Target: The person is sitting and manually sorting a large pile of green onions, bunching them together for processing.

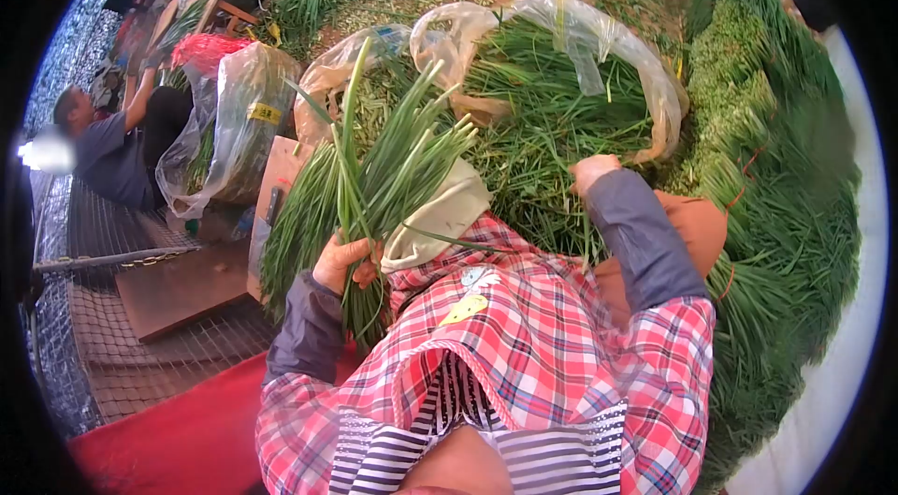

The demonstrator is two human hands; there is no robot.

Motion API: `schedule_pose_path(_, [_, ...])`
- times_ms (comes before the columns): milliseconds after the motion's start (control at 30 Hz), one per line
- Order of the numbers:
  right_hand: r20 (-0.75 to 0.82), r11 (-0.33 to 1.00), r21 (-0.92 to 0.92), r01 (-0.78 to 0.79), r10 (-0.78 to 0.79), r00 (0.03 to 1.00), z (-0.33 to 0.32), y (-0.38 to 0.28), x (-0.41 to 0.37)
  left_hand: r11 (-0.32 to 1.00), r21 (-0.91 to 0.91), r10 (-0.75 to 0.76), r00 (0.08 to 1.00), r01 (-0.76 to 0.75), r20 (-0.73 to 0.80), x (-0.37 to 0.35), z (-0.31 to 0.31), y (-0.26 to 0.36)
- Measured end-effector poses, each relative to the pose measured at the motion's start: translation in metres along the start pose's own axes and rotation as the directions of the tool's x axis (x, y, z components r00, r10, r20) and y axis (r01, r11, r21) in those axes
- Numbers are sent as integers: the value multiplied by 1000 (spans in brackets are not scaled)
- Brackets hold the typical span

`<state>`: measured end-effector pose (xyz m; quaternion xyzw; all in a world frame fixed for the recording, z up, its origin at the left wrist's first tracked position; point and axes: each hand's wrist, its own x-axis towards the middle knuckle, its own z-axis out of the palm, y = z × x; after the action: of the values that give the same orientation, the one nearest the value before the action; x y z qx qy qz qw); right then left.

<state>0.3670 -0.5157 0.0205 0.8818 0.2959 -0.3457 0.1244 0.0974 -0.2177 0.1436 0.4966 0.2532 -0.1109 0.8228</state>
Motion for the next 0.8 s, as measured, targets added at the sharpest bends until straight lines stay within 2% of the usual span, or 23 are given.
schedule_pose_path(33, [-54, 998, 45, 46, -44, 998, -27, -20, -30, 999, 46, 16, 1000, -16, -15, 3, 4, 4])
schedule_pose_path(100, [-207, 971, 131, 202, -172, 963, -34, -41, -41, 988, 147, 56, 998, -50, -36, 13, 19, 18])
schedule_pose_path(133, [-268, 875, 357, 328, -240, 933, -33, -46, -44, 986, 162, 42, 995, -27, -89, 18, 32, 28])
schedule_pose_path(167, [-345, 713, 546, 441, -288, 893, -30, -50, -42, 981, 171, 104, 990, -87, -91, 27, 43, 32])
schedule_pose_path(200, [-357, 294, 814, 501, -427, 831, -18, -55, -33, 960, 239, 171, 982, -148, -78, 39, 51, 31])
schedule_pose_path(233, [-431, -190, 900, 392, -526, 733, -5, -62, -18, 930, 306, 232, 971, -204, -58, 51, 58, 28])
schedule_pose_path(267, [-412, -426, 885, 188, -526, 744, 1, -72, -1, 905, 337, 286, 958, -261, -26, 62, 71, 26])
schedule_pose_path(300, [-394, -623, 782, -32, -533, 749, 0, -83, 10, 821, 479, 371, 928, -310, -36, 78, 75, 15])
schedule_pose_path(333, [-626, -676, 715, 179, -505, 594, -9, -90, -4, 562, 678, 587, 806, -473, 76, 103, 73, -4])
schedule_pose_path(367, [-740, -763, 580, 285, -348, 575, -21, -103, -9, 384, 811, 614, 778, -442, 133, 112, 81, -10])
schedule_pose_path(400, [-728, -803, 542, 248, -301, 616, -30, -104, -10, 187, 902, 639, 746, -389, 189, 116, 94, -11])
schedule_pose_path(433, [-710, -840, 499, 212, -256, 656, -38, -103, -12, 88, 957, 550, 814, -277, 185, 116, 107, -13])
schedule_pose_path(467, [-662, -854, 482, 193, -211, 719, -50, -104, -26, 66, 974, 528, 836, -217, 150, 117, 118, -18])
schedule_pose_path(500, [-610, -795, 574, 197, -254, 750, -53, -97, -26, 40, 987, 508, 854, -155, 113, 117, 126, -22])
schedule_pose_path(533, [-541, -797, 576, 182, -205, 816, -52, -93, -26, 42, 986, 437, 890, -164, 130, 117, 130, -25])
schedule_pose_path(567, [-462, -799, 579, 162, -157, 873, -51, -90, -26, 96, 959, 437, 877, -266, 199, 113, 130, -27])
schedule_pose_path(633, [-464, -790, 571, 222, -87, 882, -53, -79, -26, 197, 869, 448, 830, -454, 332, 104, 121, -25])
schedule_pose_path(667, [-465, -785, 566, 252, -52, 884, -56, -71, -26, 319, 756, 416, 801, -571, 430, 103, 107, -24])
schedule_pose_path(700, [-464, -782, 593, 190, -140, 875, -61, -58, -30, 722, 598, 157, 923, -349, 350, 95, 102, -11])
schedule_pose_path(767, [-434, -669, 717, 198, -205, 878, -74, -34, -38, 918, 239, 240, 925, -315, 296, 94, 80, 2])
schedule_pose_path(800, [-424, -622, 770, 145, -328, 844, -79, -23, -44, 913, 222, 267, 912, -343, 310, 95, 71, 15])
